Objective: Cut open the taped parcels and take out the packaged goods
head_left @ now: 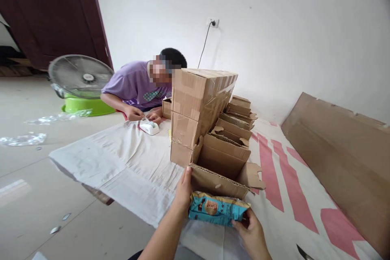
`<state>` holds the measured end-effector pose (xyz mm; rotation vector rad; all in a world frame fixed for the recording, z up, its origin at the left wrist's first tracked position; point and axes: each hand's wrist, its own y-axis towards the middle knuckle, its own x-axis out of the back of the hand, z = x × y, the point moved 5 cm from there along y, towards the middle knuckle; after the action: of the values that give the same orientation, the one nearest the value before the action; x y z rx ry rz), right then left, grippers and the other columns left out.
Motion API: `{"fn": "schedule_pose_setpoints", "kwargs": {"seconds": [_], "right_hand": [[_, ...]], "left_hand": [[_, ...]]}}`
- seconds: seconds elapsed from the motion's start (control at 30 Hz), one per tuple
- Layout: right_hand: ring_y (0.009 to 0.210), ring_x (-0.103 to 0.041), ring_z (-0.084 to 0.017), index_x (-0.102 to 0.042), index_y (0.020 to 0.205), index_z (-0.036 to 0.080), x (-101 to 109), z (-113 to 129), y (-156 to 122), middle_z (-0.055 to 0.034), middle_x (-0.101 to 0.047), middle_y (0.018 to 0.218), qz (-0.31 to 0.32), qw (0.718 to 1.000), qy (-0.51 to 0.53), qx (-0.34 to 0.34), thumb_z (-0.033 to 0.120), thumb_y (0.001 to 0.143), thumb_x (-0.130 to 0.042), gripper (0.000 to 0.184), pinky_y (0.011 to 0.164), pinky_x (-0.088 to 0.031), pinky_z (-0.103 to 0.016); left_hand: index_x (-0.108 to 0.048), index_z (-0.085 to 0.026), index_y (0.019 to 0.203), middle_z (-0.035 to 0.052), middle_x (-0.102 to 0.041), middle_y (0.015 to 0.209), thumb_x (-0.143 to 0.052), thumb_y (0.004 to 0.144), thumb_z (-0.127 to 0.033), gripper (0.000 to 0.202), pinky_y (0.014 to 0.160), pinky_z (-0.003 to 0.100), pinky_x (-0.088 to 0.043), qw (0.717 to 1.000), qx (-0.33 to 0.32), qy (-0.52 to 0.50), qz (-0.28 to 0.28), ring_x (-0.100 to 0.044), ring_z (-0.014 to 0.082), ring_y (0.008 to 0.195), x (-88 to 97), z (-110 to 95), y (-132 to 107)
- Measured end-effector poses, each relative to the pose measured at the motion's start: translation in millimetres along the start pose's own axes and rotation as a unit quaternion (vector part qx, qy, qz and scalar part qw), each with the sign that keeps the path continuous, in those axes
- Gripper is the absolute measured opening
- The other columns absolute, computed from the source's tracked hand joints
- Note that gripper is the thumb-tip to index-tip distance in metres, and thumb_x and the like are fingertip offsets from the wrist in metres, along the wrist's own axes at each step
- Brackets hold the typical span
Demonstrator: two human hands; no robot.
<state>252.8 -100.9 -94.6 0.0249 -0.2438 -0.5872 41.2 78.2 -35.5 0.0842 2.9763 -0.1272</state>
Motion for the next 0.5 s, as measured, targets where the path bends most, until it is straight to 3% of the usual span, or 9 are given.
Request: {"fn": "schedule_pose_setpoints", "kwargs": {"seconds": [0.2, 0.5], "right_hand": [[0.103, -0.068, -0.028, -0.060, 0.112, 0.020, -3.8, 2.7, 0.4, -0.0127, -0.072, 0.110, -0.005, 0.996, -0.059, 0.066, 0.044, 0.079, -0.066, 0.042, 0.089, -0.055, -0.038], [0.099, -0.069, -0.029, -0.060, 0.113, 0.019, -2.3, 6.8, -1.7, -0.0114, -0.073, 0.109, -0.027, 0.988, -0.102, 0.113, 0.041, 0.079, -0.067, 0.041, 0.080, -0.058, -0.036]], "left_hand": [[-0.069, -0.018, 0.104, 0.0074, -0.070, 0.122, -0.045, 0.090, -0.044, 0.038, 0.112, 0.043, -0.039, 1.000, 0.005, -0.015, -0.007, -0.050, 0.0326, 0.131, -0.4, 9.7, 9.3], [-0.067, -0.014, 0.112, 0.0083, -0.065, 0.132, -0.041, 0.095, -0.046, 0.044, 0.117, 0.042, -0.034, 1.000, -0.016, -0.020, 0.008, -0.051, 0.0277, 0.132, -2.5, 13.4, 11.4]]}}
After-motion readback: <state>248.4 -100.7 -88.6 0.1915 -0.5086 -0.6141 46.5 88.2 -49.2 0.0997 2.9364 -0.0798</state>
